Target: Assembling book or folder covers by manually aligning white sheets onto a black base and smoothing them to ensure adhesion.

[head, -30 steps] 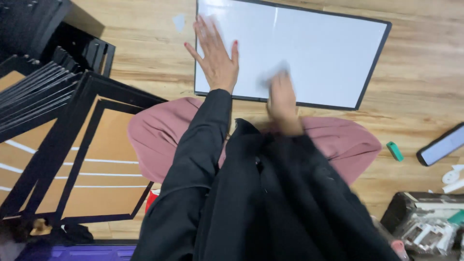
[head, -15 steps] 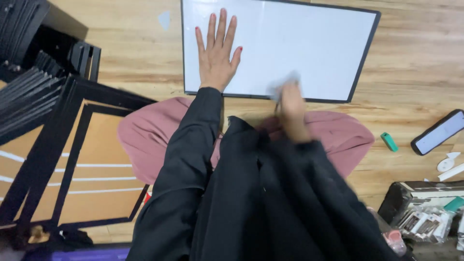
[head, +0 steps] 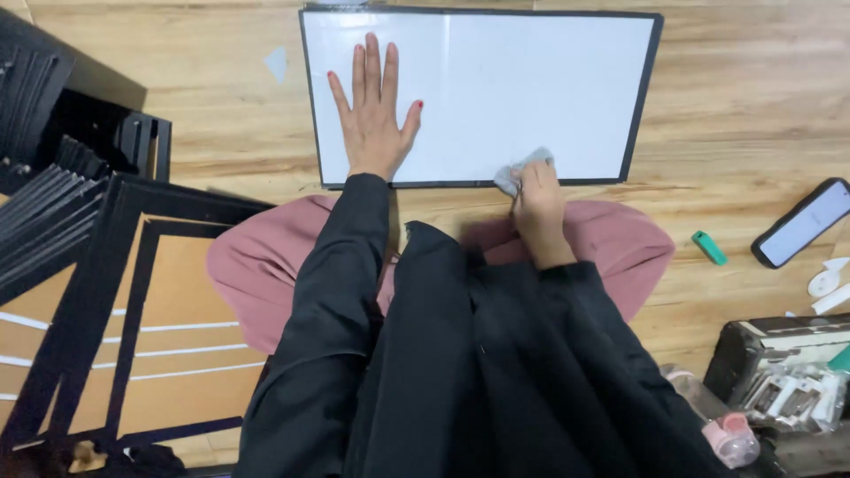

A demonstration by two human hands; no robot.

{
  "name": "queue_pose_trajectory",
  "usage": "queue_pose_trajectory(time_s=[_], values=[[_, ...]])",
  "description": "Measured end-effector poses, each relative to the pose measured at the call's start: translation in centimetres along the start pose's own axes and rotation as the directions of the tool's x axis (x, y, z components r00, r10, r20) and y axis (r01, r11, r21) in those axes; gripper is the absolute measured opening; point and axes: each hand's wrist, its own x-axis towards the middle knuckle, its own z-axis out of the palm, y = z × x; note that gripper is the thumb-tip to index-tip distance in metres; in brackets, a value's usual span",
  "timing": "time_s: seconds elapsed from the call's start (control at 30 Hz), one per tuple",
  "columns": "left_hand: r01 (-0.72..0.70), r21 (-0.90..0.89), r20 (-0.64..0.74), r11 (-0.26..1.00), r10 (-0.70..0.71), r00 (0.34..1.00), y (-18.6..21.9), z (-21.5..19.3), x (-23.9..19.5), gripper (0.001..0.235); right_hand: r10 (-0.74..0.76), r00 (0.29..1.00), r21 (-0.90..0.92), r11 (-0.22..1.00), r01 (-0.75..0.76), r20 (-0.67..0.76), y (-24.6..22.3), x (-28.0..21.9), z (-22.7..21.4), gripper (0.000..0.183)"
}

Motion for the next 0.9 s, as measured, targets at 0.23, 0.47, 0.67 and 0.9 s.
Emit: queue_pose_trajectory(time_s=[0.23, 0.47, 0.67, 0.9], values=[[0.003, 0.047, -0.052, 0.999, -0.001, 0.999, -0.4, 1.1, -0.4, 0.065, -0.005, 0.964, 0.236, 0.969, 0.07, -0.267, 2.6, 14.5, 0.5, 0.016], [-0.001, -0.022, -0.089, 1.0, -0.001, 0.996, 0.0, 1.0, -0.1, 0.066, 0.324, 0.784, 0.292, 0.937, -0.19, -0.53, 21.7, 11.5, 1.9, 0.026], [-0.01, -0.051, -0.169, 0.999, 0.001, 0.986, -0.1, 2.3, 0.0, 0.066, 0.772, 0.559, 0.931, 0.365, -0.001, -0.302, 14.7, 12.2, 7.4, 0.023], [0.066, -0.021, -0.174, 0.998, -0.069, 0.982, -0.6, 3.1, -0.3, 0.069, 0.25, 0.926, 0.572, 0.819, -0.047, -0.283, 9.3, 7.5, 4.6, 0.03]])
